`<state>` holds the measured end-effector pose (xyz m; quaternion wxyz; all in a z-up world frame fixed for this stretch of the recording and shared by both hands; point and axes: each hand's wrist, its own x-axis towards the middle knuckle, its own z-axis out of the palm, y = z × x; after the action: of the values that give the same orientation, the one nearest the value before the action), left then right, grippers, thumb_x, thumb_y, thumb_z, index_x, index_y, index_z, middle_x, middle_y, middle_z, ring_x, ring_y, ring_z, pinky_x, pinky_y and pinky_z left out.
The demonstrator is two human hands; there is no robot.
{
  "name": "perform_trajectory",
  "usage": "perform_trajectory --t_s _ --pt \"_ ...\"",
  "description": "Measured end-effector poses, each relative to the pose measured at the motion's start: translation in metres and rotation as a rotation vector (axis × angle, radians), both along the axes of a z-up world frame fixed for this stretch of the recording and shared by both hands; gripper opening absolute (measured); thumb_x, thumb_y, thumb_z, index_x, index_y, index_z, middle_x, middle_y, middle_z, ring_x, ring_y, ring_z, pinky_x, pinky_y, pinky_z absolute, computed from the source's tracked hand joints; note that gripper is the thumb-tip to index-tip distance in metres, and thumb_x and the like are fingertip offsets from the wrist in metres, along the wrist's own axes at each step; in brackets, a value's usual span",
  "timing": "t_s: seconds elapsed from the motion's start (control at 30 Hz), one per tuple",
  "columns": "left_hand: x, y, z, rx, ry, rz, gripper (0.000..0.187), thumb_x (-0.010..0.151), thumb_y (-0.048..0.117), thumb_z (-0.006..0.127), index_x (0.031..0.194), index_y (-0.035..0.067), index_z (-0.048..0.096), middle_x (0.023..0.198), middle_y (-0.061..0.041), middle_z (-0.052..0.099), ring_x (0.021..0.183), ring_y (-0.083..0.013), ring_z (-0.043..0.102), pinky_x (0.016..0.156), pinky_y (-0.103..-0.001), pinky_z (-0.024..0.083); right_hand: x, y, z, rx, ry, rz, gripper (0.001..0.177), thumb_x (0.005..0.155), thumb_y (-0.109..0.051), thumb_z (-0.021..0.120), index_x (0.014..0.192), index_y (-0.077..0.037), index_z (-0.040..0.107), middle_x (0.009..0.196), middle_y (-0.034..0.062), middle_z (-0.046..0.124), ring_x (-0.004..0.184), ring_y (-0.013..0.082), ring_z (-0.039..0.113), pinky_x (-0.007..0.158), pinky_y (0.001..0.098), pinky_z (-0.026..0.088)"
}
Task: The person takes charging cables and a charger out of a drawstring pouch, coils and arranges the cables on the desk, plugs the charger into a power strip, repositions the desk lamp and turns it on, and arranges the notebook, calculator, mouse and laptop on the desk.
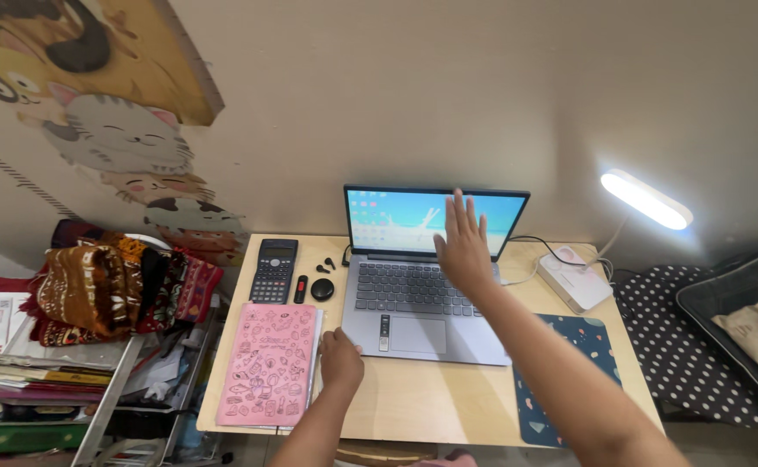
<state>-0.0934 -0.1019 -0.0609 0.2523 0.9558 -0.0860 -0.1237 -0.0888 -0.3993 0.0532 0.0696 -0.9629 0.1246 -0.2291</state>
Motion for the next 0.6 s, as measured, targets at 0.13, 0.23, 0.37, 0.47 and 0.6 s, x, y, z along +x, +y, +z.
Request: perform_trajectory --t_s 0.13,0.23,0.37,0.47,0.6 --pt "0.002 -0.001 -0.001 -0.008 0.0 -0.017 0.043 0.091 0.008 0.067 0.127 -0.005 0.048 0.13 -0.02 0.049 0.127 -0.038 0.048 0.105 -0.044 0.045 0.023 -0.001 0.025 -0.057 0.135 0.026 0.081 0.101 -0.04 0.054 0.162 -0.006 0.013 0.171 0.0119 0.007 0.157 0.0322 0.007 0.125 0.0531 0.011" --pt "0.002 0.0 -0.004 -0.018 -0.009 -0.027 0.049 0.09 0.007 0.068 0.13 -0.007 0.046 0.131 -0.021 0.048 0.126 -0.0389 0.047 0.106 -0.044 0.044 0.031 -0.006 0.027 -0.091 0.179 0.006 0.085 0.099 -0.045 0.055 0.162 -0.008 0.012 0.171 0.01 0.005 0.157 0.0299 0.007 0.125 0.0525 0.011" --pt "0.003 -0.001 -0.007 -0.019 -0.027 -0.035 0.049 0.089 0.007 0.068 0.131 -0.008 0.045 0.131 -0.022 0.048 0.127 -0.0388 0.047 0.107 -0.043 0.044 0.041 -0.016 0.029 -0.075 0.232 0.003 0.091 0.095 -0.044 0.061 0.163 -0.009 0.011 0.172 0.0086 0.004 0.158 0.029 0.007 0.126 0.0515 0.012" --pt "0.004 -0.001 -0.007 -0.011 -0.021 -0.033 0.05 0.089 0.007 0.068 0.131 -0.008 0.045 0.132 -0.022 0.048 0.127 -0.0389 0.047 0.106 -0.044 0.044 0.042 -0.018 0.033 -0.091 0.239 0.022 0.094 0.093 -0.041 0.064 0.163 -0.008 0.01 0.172 0.0088 0.004 0.158 0.0294 0.008 0.125 0.0513 0.014" --pt "0.005 -0.002 -0.004 0.008 -0.016 -0.035 0.051 0.089 0.009 0.07 0.13 -0.007 0.046 0.132 -0.022 0.048 0.126 -0.0385 0.048 0.105 -0.044 0.045 0.036 -0.017 0.039 -0.08 0.236 0.051 0.094 0.092 -0.038 0.065 0.163 -0.008 0.01 0.172 0.01 0.006 0.158 0.0293 0.008 0.125 0.0513 0.014"
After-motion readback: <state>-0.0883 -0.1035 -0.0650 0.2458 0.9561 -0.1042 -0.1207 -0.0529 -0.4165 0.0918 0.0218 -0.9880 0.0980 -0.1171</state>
